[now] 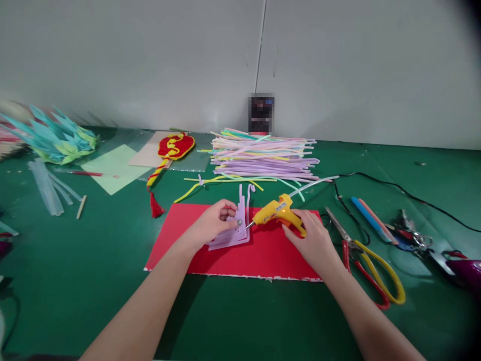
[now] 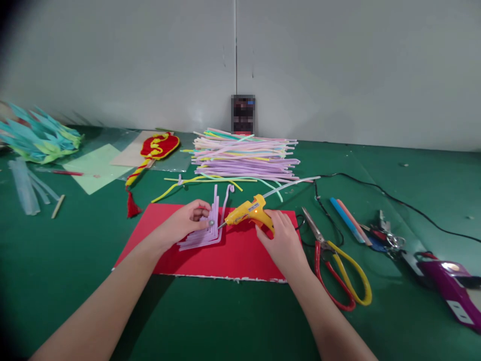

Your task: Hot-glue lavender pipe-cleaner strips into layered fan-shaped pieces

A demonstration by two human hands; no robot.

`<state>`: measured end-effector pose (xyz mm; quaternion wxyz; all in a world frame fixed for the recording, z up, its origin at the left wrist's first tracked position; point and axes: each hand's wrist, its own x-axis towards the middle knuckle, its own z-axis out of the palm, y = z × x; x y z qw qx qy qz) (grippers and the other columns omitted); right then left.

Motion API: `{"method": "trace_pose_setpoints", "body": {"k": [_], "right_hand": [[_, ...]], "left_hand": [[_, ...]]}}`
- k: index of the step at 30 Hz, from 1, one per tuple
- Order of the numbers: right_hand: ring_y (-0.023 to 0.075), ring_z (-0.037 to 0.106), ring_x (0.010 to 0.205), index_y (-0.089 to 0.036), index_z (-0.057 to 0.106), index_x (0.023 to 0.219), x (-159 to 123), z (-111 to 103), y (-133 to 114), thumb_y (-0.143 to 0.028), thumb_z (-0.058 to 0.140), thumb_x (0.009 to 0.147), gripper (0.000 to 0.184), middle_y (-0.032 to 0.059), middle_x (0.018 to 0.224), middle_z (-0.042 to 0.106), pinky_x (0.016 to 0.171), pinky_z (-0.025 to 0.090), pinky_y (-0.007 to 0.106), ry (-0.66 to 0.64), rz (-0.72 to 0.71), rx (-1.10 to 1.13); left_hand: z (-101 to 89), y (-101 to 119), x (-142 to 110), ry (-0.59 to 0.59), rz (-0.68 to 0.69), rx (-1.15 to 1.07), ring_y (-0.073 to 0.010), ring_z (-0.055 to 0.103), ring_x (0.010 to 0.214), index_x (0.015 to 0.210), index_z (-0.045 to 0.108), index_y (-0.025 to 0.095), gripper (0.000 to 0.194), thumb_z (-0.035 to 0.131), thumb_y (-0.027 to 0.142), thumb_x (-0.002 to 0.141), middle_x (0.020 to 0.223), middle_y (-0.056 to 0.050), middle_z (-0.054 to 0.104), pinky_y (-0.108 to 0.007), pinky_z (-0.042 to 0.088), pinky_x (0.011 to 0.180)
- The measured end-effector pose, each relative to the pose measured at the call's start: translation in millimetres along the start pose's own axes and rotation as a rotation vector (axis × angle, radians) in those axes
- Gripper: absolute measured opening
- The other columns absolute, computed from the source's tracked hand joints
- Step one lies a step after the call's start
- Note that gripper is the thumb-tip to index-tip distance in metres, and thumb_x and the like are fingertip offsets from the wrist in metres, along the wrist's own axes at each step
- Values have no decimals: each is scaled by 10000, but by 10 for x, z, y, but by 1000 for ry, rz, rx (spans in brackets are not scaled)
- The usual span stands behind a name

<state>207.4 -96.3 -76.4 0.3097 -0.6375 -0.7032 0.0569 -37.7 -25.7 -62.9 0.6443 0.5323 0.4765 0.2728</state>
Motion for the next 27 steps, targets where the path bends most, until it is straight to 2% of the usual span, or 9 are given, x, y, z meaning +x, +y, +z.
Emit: {"method": "trace_pose_setpoints", "body": {"k": [27], "right_hand": [[245,558,936,-183,501,1065,-8,5,26,-317,513,815,284,104,980,600,813,467,409,-4,11,3]], "left_hand": [[17,41,-14,-19,1,32,-117,538,749,869,483,170,296,626,97,620,805,10,534,-246,408,637]]}}
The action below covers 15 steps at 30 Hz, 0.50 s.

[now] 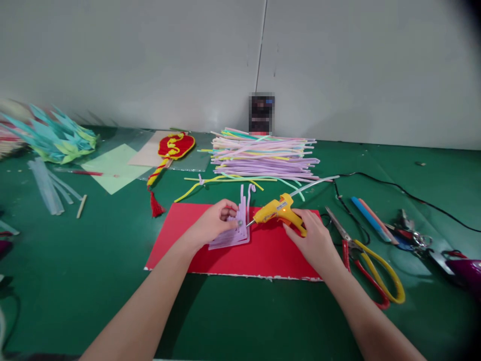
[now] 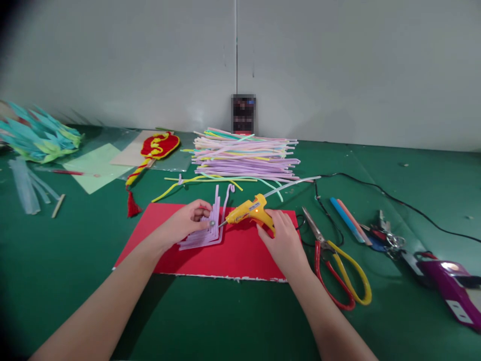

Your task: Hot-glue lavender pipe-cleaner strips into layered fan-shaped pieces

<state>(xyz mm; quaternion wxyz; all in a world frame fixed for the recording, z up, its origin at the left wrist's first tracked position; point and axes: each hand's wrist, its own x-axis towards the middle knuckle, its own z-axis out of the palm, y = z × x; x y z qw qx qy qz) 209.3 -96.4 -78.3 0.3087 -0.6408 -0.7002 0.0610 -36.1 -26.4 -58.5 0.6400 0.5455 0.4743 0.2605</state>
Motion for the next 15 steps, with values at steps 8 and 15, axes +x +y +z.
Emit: {"method": "trace_pose_setpoints", "body": {"k": [8,15], "right_hand": [[244,558,913,-197,503,1053,46,4,-44,-320,502,824,260,94,960,596,789,470,402,17,4,3],[234,559,887,-185,505,1036,78,26,-25,-302,516,812,253,88,933,598,789,462,385,30,15,-6]], "left_hand": [[1,-1,2,-14,9,18,-120,547,735,875,479,173,298,633,108,628,805,4,541,-248,419,625],[6,14,-3,-20,15,34,-118,547,734,874,474,177,296,633,114,633,795,15,530,-254,424,642]]}}
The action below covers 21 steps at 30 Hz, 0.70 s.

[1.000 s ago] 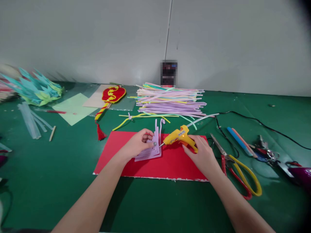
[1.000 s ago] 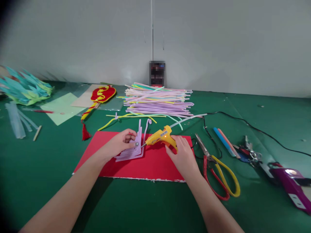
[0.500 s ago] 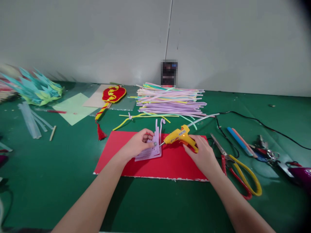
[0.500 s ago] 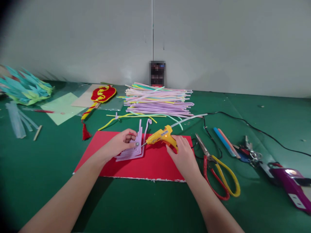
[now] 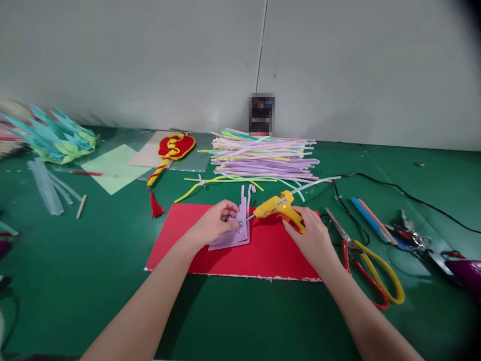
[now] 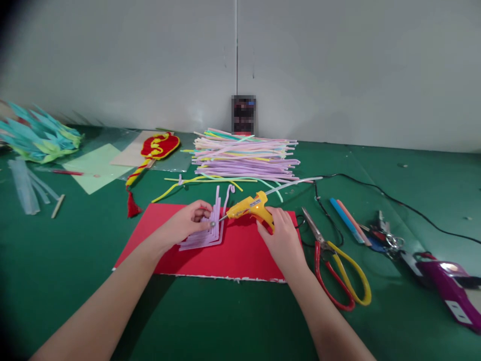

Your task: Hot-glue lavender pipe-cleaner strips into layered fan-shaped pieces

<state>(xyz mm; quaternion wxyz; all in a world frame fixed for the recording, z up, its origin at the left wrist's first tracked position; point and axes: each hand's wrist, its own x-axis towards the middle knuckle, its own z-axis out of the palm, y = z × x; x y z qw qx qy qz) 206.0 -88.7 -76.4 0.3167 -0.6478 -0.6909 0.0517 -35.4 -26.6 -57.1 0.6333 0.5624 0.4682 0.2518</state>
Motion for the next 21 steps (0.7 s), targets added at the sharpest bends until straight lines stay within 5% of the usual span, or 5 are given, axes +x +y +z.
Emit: {"method": "trace_pose_setpoints", "body": {"k": [21], "right_hand": [[239,550,869,-182,507,1026,75,58,17,-339,516,813,264,87,901,594,757,469,385,62,14,-29]], "left_hand": [[-1,4,-3,-9,1,37,-131,556,779,884,478,180,282,611,102,648,829,2,542,-255,431,656]]}}
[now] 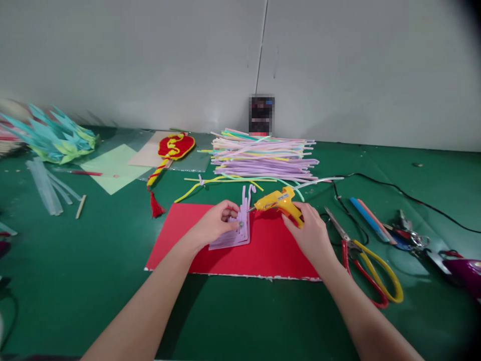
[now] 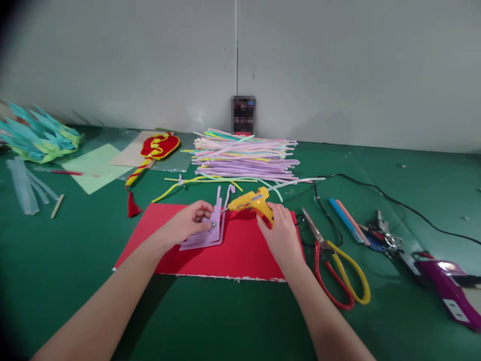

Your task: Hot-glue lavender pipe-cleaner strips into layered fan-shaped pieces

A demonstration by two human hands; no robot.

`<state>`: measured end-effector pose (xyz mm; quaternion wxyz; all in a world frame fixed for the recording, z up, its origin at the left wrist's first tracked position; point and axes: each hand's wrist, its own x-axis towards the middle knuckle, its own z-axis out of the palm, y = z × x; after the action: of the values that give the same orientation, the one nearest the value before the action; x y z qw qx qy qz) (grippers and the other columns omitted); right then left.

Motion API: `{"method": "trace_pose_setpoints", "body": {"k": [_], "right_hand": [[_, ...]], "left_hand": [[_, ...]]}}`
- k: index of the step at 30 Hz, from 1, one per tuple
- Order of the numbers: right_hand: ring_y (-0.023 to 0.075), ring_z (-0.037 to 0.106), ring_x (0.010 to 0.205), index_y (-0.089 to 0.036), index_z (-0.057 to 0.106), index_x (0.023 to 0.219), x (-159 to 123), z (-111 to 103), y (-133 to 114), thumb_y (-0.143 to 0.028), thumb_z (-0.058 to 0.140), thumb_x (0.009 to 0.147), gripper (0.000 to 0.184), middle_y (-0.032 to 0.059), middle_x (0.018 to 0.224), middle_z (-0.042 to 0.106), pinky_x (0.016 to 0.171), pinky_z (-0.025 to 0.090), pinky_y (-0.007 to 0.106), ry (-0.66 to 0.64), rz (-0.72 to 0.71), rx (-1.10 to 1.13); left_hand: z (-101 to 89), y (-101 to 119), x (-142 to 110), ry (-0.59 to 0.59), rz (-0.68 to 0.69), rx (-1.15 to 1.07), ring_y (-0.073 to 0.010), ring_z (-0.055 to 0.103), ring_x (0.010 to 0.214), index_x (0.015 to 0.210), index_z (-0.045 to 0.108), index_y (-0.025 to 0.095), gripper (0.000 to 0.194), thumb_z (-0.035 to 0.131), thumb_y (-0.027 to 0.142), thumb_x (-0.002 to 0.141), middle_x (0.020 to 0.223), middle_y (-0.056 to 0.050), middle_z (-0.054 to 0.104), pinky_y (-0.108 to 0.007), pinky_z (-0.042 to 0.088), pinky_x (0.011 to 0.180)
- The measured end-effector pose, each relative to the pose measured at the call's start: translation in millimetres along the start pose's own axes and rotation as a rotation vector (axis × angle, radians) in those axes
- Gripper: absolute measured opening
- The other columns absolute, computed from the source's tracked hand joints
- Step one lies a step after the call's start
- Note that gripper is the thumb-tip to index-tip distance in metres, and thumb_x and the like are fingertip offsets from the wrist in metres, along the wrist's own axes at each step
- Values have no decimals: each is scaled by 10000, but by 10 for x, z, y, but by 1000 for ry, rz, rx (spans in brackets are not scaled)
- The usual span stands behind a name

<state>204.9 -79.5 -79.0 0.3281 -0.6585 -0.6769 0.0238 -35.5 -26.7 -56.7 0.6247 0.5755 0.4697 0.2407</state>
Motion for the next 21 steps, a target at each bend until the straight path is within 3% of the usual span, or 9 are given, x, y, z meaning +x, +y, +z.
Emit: {"method": "trace_pose_setpoints", "body": {"k": [21], "right_hand": [[246,549,909,-179,506,1043,34,51,31,-356,517,816,288,103,952,596,793,464,398,32,32,1]], "left_hand": [[0,-71,15,-17,30,-27,-127,532,774,887,482,176,292,607,105,633,859,-11,515,-259,421,653]]}}
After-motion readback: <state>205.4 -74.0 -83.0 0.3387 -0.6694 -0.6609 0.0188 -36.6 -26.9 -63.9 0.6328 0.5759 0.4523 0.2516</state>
